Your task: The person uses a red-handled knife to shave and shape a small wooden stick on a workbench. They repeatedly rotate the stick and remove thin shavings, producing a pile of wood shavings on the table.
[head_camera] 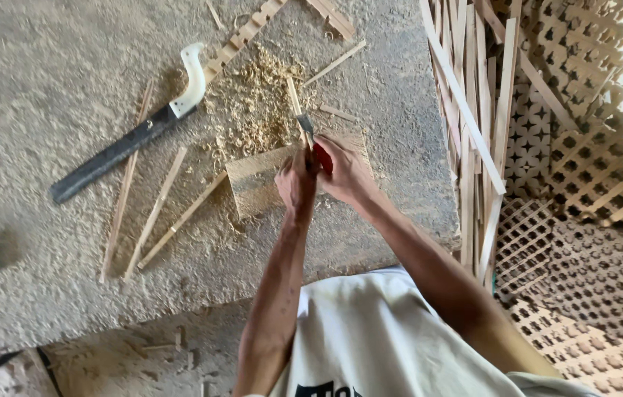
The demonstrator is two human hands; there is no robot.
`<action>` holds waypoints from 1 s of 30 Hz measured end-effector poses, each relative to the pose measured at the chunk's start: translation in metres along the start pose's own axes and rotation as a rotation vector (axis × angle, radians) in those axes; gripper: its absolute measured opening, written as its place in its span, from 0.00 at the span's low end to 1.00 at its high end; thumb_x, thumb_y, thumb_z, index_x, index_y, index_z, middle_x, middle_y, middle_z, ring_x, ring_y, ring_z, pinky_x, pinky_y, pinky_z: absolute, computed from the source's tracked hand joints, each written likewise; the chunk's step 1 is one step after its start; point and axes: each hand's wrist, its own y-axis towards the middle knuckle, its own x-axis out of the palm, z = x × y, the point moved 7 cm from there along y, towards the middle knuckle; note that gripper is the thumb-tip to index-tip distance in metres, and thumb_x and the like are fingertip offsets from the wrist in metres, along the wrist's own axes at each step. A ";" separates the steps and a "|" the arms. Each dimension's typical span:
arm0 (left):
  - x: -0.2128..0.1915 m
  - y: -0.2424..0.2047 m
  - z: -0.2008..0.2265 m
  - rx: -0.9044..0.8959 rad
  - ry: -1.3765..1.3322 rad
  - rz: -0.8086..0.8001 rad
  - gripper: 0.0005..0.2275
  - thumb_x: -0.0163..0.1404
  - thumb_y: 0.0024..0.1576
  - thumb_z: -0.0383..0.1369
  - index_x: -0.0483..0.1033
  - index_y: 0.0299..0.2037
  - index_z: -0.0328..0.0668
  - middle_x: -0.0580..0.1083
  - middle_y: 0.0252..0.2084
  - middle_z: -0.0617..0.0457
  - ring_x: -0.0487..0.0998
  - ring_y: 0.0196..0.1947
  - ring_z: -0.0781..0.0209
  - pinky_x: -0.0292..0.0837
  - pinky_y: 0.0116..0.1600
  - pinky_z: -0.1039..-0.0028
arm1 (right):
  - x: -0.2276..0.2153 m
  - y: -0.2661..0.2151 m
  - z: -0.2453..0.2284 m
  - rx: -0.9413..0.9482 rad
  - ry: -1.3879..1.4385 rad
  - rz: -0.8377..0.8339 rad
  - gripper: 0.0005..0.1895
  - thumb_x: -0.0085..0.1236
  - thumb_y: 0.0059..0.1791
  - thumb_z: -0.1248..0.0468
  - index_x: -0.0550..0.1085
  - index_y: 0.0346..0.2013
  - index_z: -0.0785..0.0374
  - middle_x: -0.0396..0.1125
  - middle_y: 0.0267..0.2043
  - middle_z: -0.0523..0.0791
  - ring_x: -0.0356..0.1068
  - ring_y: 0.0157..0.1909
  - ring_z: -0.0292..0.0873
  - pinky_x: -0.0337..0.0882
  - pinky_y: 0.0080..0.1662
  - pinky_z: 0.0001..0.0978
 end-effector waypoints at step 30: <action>-0.008 0.007 0.007 0.023 -0.034 -0.023 0.09 0.55 0.55 0.35 0.71 0.24 0.48 0.68 0.14 0.51 0.75 0.19 0.52 0.74 0.26 0.66 | 0.015 -0.014 -0.012 -0.001 -0.356 0.094 0.26 0.40 0.52 0.73 0.64 0.67 0.65 0.59 0.67 0.61 0.76 0.45 0.62 0.79 0.29 0.37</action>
